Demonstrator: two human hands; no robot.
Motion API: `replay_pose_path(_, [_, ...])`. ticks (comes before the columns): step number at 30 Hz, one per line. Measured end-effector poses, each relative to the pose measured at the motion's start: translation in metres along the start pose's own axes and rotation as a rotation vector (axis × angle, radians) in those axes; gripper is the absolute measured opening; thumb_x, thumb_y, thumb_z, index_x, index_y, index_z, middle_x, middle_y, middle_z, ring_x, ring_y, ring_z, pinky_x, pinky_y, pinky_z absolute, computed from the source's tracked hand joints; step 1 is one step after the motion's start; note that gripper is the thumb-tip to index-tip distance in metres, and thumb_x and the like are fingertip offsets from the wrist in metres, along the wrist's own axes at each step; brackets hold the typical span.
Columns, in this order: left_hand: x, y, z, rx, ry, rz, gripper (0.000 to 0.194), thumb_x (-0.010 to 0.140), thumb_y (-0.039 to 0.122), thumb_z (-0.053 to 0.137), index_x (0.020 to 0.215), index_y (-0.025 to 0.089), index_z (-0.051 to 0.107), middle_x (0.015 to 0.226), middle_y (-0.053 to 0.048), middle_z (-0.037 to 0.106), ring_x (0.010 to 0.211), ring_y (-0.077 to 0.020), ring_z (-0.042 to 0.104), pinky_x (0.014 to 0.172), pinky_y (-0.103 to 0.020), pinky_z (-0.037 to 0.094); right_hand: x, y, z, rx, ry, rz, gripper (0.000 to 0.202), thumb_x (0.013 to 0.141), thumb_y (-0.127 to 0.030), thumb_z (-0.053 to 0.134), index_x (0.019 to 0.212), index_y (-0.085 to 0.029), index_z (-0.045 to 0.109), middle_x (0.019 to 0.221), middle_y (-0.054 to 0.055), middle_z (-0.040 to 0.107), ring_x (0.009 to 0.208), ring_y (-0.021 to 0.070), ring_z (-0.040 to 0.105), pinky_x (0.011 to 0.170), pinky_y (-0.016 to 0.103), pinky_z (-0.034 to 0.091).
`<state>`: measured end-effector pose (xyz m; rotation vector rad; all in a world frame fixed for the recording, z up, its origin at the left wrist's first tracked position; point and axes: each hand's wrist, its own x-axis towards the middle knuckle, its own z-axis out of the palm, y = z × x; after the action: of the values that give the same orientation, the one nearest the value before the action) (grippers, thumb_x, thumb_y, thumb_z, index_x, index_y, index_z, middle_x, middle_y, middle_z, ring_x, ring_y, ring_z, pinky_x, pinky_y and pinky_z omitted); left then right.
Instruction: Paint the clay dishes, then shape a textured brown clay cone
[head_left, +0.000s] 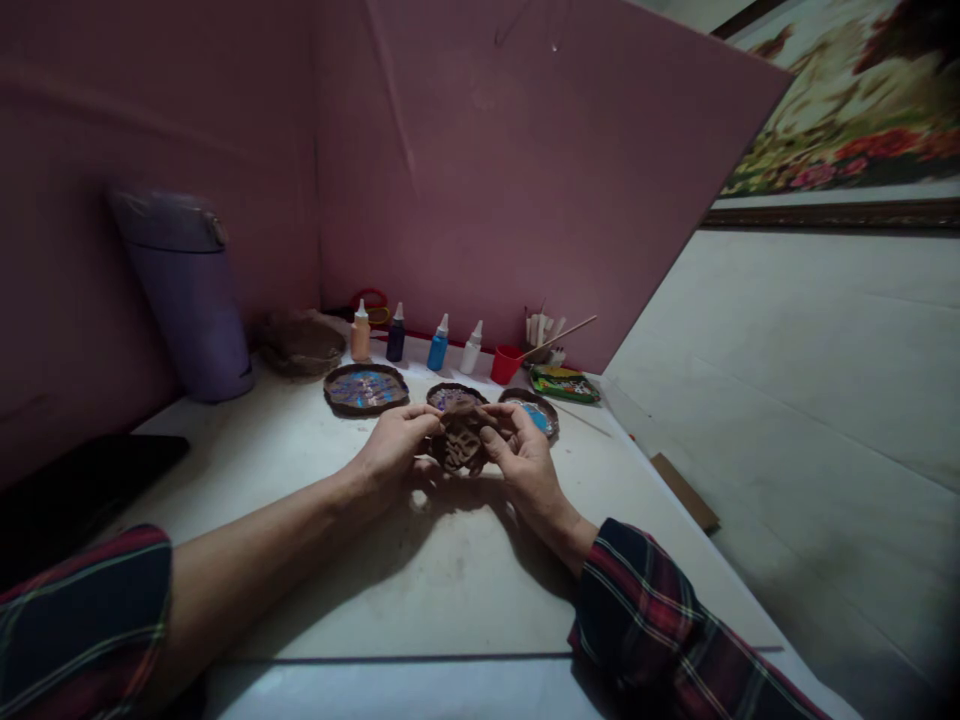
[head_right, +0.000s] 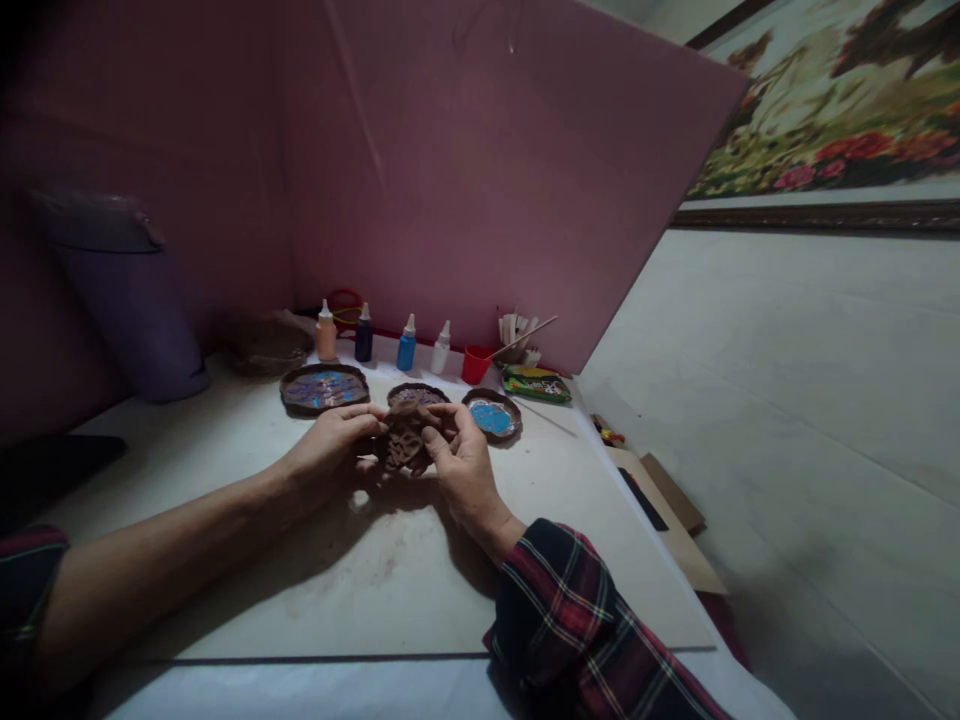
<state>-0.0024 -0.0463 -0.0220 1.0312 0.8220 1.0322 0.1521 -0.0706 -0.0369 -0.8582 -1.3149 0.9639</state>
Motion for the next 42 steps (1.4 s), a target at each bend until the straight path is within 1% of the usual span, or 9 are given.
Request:
replay_pose_path(5, [-0.0040, 0.0044, 0.0016, -0.026, -0.066, 0.009, 0.014, 0.071, 0.023, 0.059, 0.080, 0.012, 0.061, 0.071, -0.007, 0.062, 0.064, -0.0190, 0.059, 0.043, -0.028, 0.051, 0.0013, 0.0001, -0.0018, 0.017, 0.023, 0.013, 0.033, 0.075, -0.038, 0.068, 0.096, -0.021, 0.050, 0.085, 0.001, 0.059, 0.053, 0.0099, 0.056, 0.043, 0.024, 0.051])
replay_pose_path(8, [-0.0045, 0.0053, 0.0012, -0.027, -0.097, 0.005, 0.023, 0.076, 0.032, 0.057, 0.085, 0.011, 0.064, 0.075, -0.009, 0.064, 0.067, -0.0193, 0.060, 0.044, -0.027, 0.051, 0.0013, -0.0003, -0.0020, 0.012, 0.020, 0.015, 0.033, 0.075, -0.038, 0.068, 0.096, -0.021, 0.050, 0.085, 0.001, 0.060, 0.054, 0.0095, 0.056, 0.044, 0.023, 0.051])
replay_pose_path(13, [0.0001, 0.0007, -0.0019, -0.017, -0.065, 0.029, 0.031, 0.074, 0.039, 0.066, 0.086, 0.010, 0.065, 0.076, -0.010, 0.065, 0.063, -0.0170, 0.061, 0.043, -0.022, 0.048, 0.0008, -0.0002, -0.0014, 0.004, 0.007, 0.006, 0.033, 0.076, -0.040, 0.068, 0.096, -0.021, 0.050, 0.083, 0.000, 0.060, 0.052, 0.0091, 0.056, 0.044, 0.024, 0.052])
replay_pose_path(23, [-0.0007, -0.0007, -0.0025, 0.085, -0.007, 0.039, 0.030, 0.066, 0.035, 0.074, 0.080, 0.012, 0.060, 0.067, -0.004, 0.061, 0.052, -0.0137, 0.058, 0.037, -0.021, 0.045, 0.0006, 0.0011, 0.0002, -0.002, -0.040, -0.001, 0.031, 0.077, -0.038, 0.066, 0.097, -0.021, 0.049, 0.075, -0.002, 0.060, 0.048, 0.0104, 0.057, 0.043, 0.025, 0.052])
replay_pose_path(29, [0.0017, -0.0019, -0.0006, 0.104, 0.026, 0.053, 0.018, 0.065, 0.022, 0.069, 0.078, 0.013, 0.060, 0.066, -0.003, 0.060, 0.049, -0.0126, 0.056, 0.035, -0.021, 0.044, -0.0005, 0.0009, 0.0004, -0.028, -0.022, 0.004, 0.032, 0.076, -0.039, 0.067, 0.097, -0.021, 0.051, 0.084, 0.002, 0.063, 0.059, 0.0122, 0.059, 0.049, 0.024, 0.052])
replay_pose_path(32, [0.0018, -0.0022, -0.0006, 0.074, 0.019, 0.045, 0.015, 0.064, 0.017, 0.066, 0.076, 0.013, 0.059, 0.065, -0.002, 0.059, 0.048, -0.0119, 0.055, 0.035, -0.021, 0.044, -0.0005, 0.0002, 0.0005, -0.023, -0.026, 0.012, 0.032, 0.076, -0.040, 0.067, 0.097, -0.021, 0.050, 0.081, 0.001, 0.062, 0.057, 0.0116, 0.058, 0.048, 0.024, 0.052])
replay_pose_path(34, [0.0009, -0.0015, -0.0009, 0.043, 0.004, 0.032, 0.016, 0.063, 0.018, 0.068, 0.076, 0.013, 0.059, 0.065, -0.003, 0.060, 0.050, -0.0128, 0.056, 0.036, -0.021, 0.044, 0.0000, -0.0002, 0.0004, -0.015, -0.027, 0.015, 0.033, 0.076, -0.040, 0.067, 0.097, -0.021, 0.049, 0.080, 0.000, 0.062, 0.053, 0.0107, 0.057, 0.045, 0.024, 0.051])
replay_pose_path(39, [-0.0022, 0.0027, -0.0004, -0.040, -0.062, 0.018, 0.023, 0.071, 0.032, 0.066, 0.080, 0.011, 0.062, 0.071, -0.007, 0.063, 0.059, -0.0149, 0.059, 0.039, -0.020, 0.044, 0.0017, 0.0000, -0.0006, -0.016, -0.021, 0.007, 0.033, 0.077, -0.039, 0.067, 0.096, -0.021, 0.048, 0.081, -0.001, 0.061, 0.048, 0.0096, 0.056, 0.044, 0.026, 0.052])
replay_pose_path(42, [-0.0022, 0.0037, 0.0001, -0.043, -0.061, 0.029, 0.026, 0.073, 0.035, 0.065, 0.080, 0.010, 0.063, 0.073, -0.007, 0.064, 0.060, -0.0145, 0.059, 0.041, -0.020, 0.044, 0.0017, 0.0007, -0.0017, -0.017, -0.027, 0.005, 0.032, 0.077, -0.040, 0.067, 0.096, -0.022, 0.047, 0.080, -0.001, 0.061, 0.049, 0.0095, 0.056, 0.044, 0.025, 0.052])
